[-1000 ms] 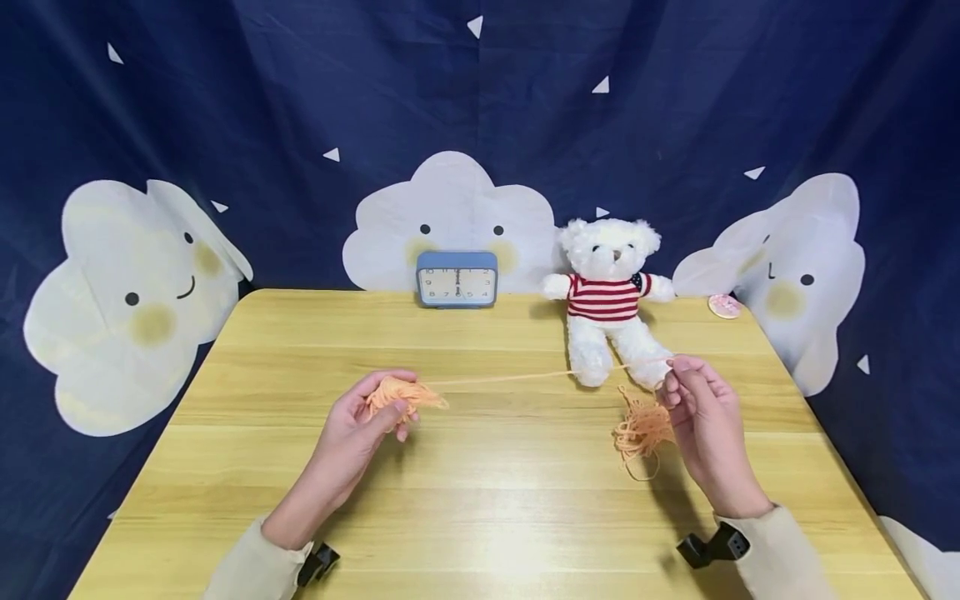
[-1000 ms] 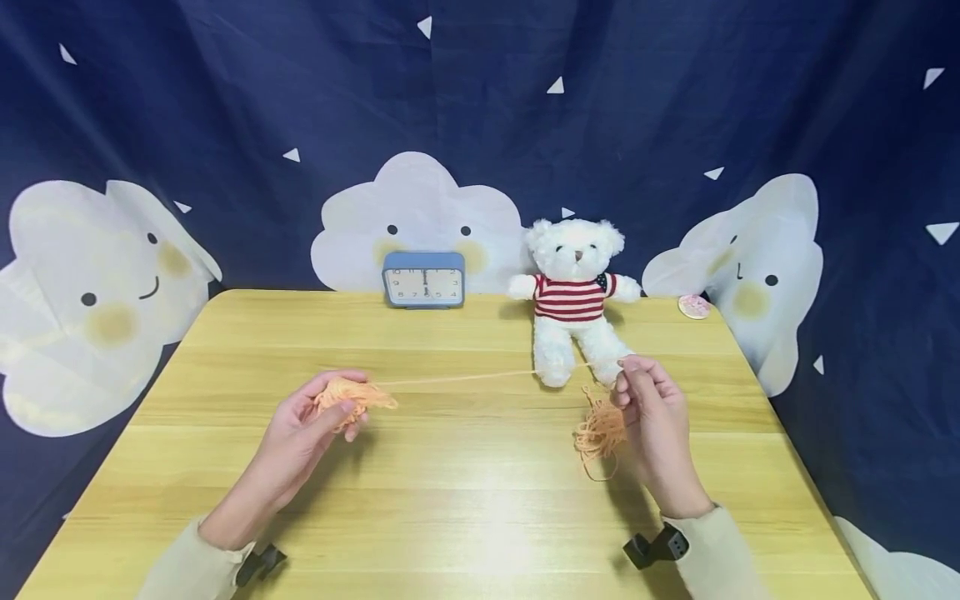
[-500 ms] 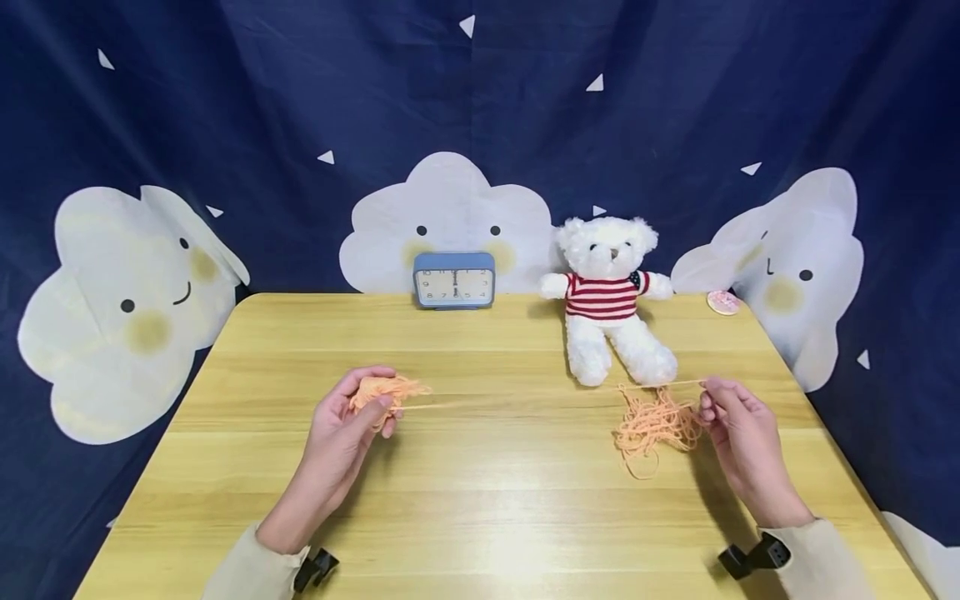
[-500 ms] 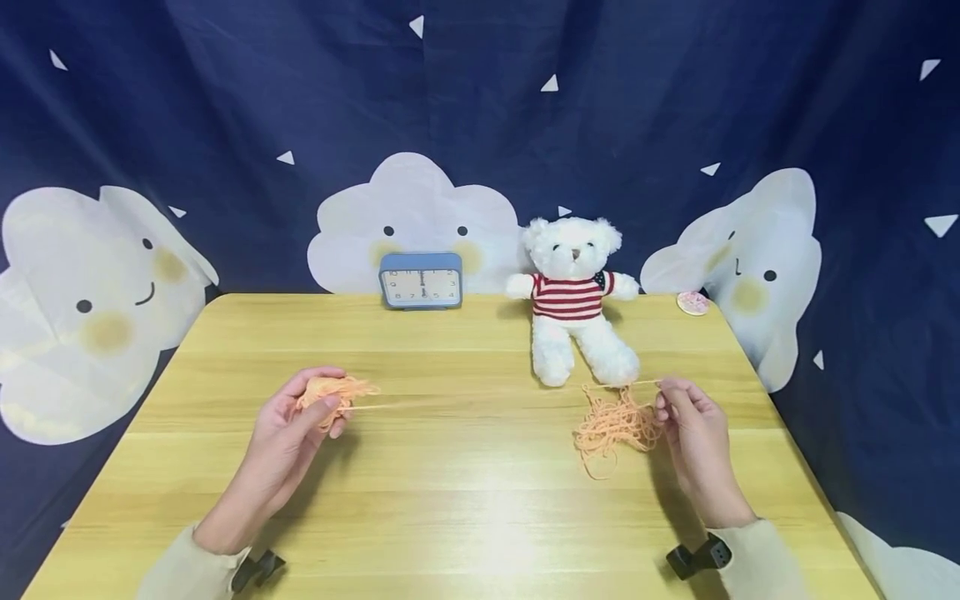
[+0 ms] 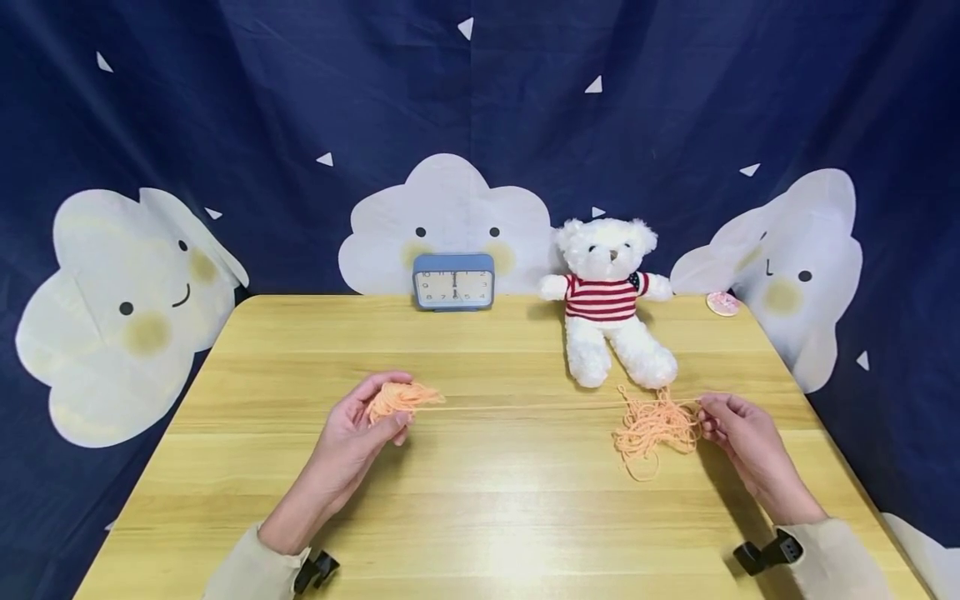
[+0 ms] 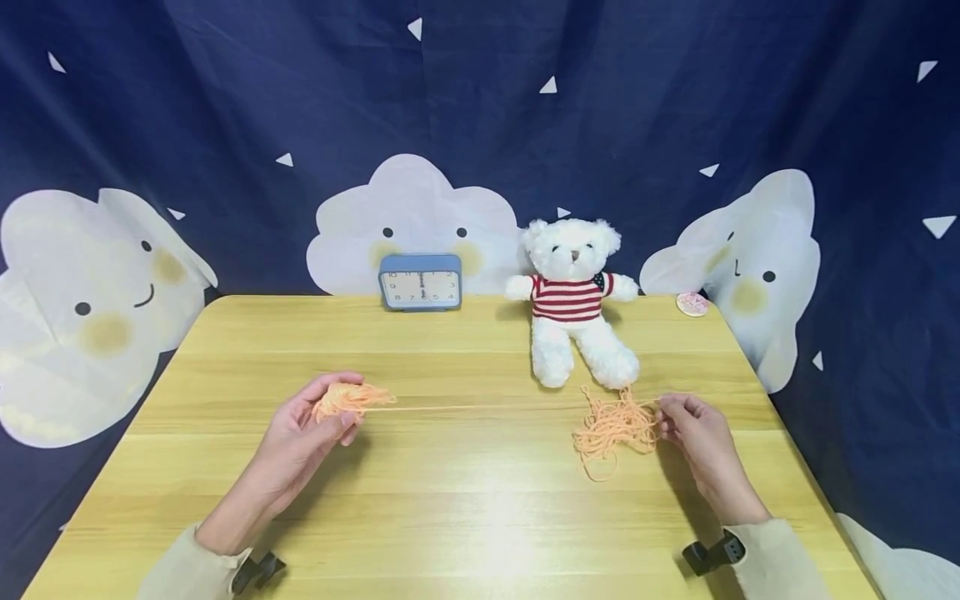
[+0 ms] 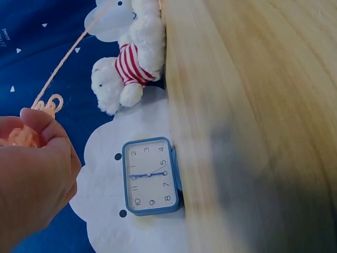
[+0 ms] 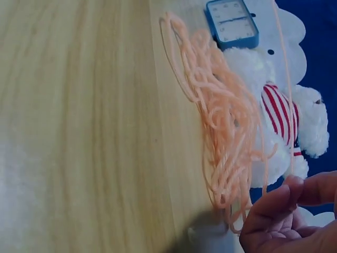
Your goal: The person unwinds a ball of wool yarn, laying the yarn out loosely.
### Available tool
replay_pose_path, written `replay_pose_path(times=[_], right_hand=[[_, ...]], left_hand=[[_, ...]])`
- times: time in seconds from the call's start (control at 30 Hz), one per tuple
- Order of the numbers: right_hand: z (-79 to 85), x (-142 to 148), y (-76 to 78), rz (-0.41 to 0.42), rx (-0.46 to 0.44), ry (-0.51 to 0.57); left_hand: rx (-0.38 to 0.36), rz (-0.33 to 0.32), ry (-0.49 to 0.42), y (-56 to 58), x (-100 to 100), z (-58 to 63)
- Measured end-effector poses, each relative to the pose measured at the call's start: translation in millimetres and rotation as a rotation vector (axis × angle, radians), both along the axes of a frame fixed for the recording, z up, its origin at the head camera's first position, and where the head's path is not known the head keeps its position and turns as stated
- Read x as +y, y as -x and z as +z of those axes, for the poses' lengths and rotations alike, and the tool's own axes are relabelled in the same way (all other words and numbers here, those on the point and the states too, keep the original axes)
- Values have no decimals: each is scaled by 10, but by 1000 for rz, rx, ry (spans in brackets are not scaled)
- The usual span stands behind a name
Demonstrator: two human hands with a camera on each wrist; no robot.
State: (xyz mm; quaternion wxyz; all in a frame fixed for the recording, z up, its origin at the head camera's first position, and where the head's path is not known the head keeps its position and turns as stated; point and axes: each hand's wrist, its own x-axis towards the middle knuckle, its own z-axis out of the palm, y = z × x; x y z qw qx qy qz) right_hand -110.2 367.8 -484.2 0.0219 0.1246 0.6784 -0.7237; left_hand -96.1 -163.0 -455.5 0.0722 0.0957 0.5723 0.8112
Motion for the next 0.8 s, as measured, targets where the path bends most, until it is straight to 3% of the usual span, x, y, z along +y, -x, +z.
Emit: replay_pose_path(times=[0.2,0.47,0.7,0.8], right_hand=[[-4,-18,30,-71,-11,0],[-9,-78,1,4,-82,-95],[4,-190,-36,11,-30,-123],[13,-255,-52,-19,-40,-207]], left_hand=[[12,-34,-3,7,-7,-5],[13,-25,-2,22,8,-8],[19,-9,79,33,43,-10],[3,-27,146,36,65,12]])
